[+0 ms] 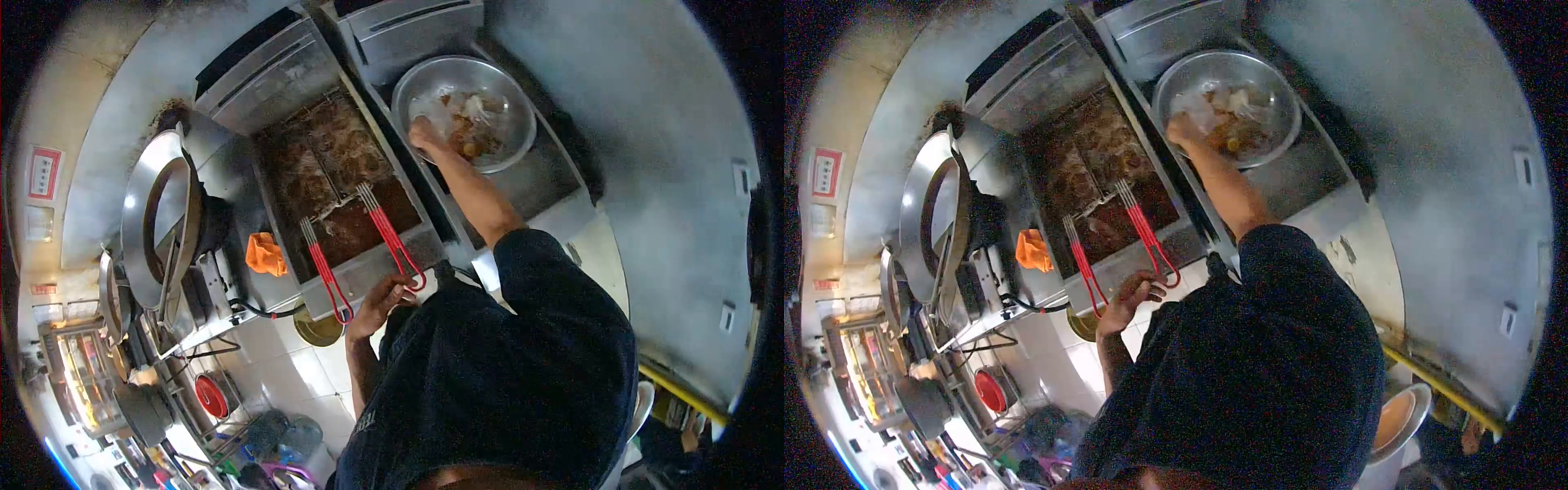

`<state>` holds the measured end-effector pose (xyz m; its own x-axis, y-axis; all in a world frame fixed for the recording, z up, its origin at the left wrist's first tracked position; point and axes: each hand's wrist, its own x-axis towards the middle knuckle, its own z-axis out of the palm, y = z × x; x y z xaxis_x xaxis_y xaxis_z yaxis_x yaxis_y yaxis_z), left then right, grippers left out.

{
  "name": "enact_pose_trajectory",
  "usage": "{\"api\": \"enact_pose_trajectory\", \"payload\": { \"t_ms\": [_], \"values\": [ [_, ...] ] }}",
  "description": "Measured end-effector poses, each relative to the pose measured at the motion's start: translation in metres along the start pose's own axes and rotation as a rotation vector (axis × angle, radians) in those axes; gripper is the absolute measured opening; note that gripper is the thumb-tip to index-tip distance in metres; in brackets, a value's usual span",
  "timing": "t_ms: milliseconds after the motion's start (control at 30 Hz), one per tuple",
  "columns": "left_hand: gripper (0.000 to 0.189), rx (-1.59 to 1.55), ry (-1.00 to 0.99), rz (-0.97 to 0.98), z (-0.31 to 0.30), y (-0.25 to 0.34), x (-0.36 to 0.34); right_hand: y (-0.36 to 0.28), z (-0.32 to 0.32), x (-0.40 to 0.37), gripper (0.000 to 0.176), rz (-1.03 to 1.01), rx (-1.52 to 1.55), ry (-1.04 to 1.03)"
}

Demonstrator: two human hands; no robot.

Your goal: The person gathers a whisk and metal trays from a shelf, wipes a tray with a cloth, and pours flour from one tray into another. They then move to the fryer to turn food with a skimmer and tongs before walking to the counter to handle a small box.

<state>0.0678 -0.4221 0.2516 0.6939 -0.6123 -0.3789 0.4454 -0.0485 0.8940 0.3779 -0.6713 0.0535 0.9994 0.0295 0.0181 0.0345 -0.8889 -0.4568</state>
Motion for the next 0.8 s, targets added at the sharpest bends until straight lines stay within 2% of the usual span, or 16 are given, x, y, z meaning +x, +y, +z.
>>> {"api": "enact_pose_trajectory", "payload": {
  "t_ms": [133,200,233,300,367,467,533,567,600,633,667,733,800],
  "values": [
    [0.031,-0.078,0.123,-0.039,-0.010,-0.003,0.006,0.046,-0.001,0.047,0.028,0.153,0.006,0.341],
    [0.031,-0.041,0.145,-0.067,-0.013,-0.002,0.013,0.075,-0.010,0.060,0.029,0.198,-0.032,0.419],
    [0.030,-0.003,0.151,-0.051,-0.017,-0.006,0.015,0.077,-0.035,0.060,0.032,0.324,0.122,0.306],
    [0.030,-0.046,0.178,-0.058,-0.023,-0.003,0.016,0.098,-0.054,0.063,0.044,0.441,0.135,0.177],
    [0.029,-0.117,0.203,-0.009,-0.028,-0.006,0.019,0.124,-0.045,0.062,0.053,0.446,-0.019,0.121],
    [0.030,-0.103,0.368,-0.056,-0.025,-0.002,0.024,0.144,-0.067,0.053,0.068,0.556,-0.080,-0.057],
    [0.032,-0.098,0.316,-0.046,-0.027,-0.002,0.032,0.132,-0.086,0.043,0.045,0.323,0.025,-0.058],
    [0.031,-0.088,0.304,-0.053,-0.026,-0.002,0.033,0.113,-0.105,0.025,0.045,0.326,0.018,-0.059],
    [0.030,-0.075,0.295,-0.059,-0.026,-0.001,0.035,0.085,-0.128,-0.004,0.048,0.272,-0.044,-0.170],
    [0.030,-0.078,0.294,-0.060,-0.027,-0.001,0.037,0.067,-0.139,-0.027,0.051,0.219,-0.104,-0.283],
    [0.029,-0.073,0.263,-0.065,-0.027,-0.001,0.038,0.063,-0.135,-0.044,0.051,0.223,-0.105,-0.286],
    [0.027,-0.064,0.235,-0.060,-0.028,0.002,0.041,0.089,-0.084,-0.052,0.045,0.105,-0.115,-0.238],
    [0.029,-0.030,0.200,-0.085,-0.029,0.005,0.041,0.127,-0.022,-0.047,0.040,-0.106,-0.088,-0.036]
  ]
}}
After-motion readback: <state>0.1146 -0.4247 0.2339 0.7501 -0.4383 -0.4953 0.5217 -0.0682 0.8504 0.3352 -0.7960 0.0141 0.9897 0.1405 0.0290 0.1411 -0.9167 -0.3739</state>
